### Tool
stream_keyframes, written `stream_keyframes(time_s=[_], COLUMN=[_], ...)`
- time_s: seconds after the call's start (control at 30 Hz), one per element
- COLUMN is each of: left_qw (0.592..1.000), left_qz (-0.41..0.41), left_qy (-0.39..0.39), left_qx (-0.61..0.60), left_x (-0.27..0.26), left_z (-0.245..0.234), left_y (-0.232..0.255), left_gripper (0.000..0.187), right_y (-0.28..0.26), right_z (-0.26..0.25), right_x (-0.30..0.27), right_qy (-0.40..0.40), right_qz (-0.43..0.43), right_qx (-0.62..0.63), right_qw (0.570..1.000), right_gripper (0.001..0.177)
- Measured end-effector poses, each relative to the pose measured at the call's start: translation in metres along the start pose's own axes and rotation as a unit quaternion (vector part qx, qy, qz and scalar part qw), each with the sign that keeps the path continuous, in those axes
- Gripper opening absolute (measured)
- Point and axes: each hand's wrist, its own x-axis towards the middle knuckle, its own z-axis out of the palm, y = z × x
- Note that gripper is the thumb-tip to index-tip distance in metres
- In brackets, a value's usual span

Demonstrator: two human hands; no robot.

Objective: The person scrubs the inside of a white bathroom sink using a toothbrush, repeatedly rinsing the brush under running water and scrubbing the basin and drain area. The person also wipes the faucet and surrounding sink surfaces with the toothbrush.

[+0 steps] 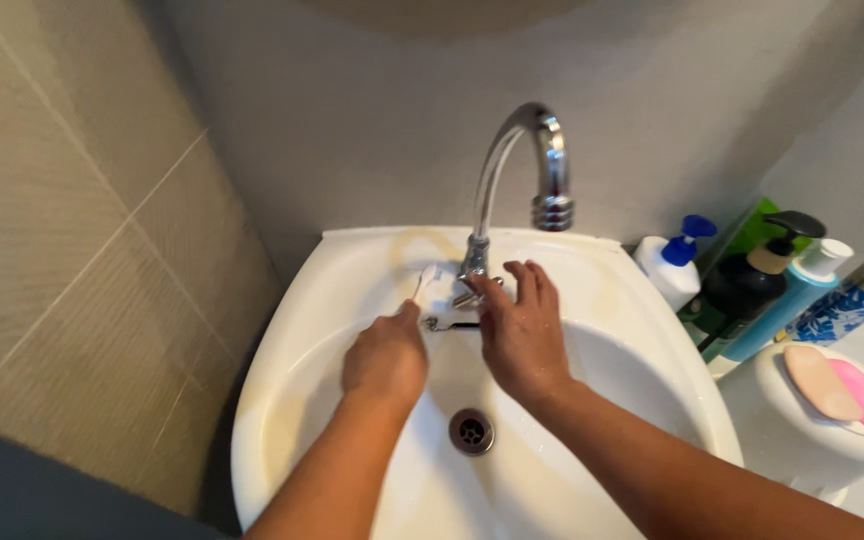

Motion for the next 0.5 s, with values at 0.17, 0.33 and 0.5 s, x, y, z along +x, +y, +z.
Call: stream_keyframes(time_s=[0.17,0.33,0.5], left_qw=[0.994,1.000,0.999], left_qz=[-0.069,0.026,-0.014], left_qy=[0.040,0.006,0.037], left_qx=[-0.074,-0.002,0.027], left_x=[0.013,0.020,0.003], left_z=[-0.013,0.003,-0.015], left_y=[-0.016,0.009,-0.016], left_gripper=[0.043,0.040,0.047], right_y=[-0.003,-0.004,-0.004], right_z=[-0.002,-0.005,-0.005], right_x=[0.001,-0.003,0.000], right_qy=[-0.014,-0.030,-0.065], right_qz=[0.008,0.027,0.026], right_qx=[-0.007,0.018,0.036], right_qw=[1.000,0.999,0.997], right_gripper=[0.047,0.048,0.059])
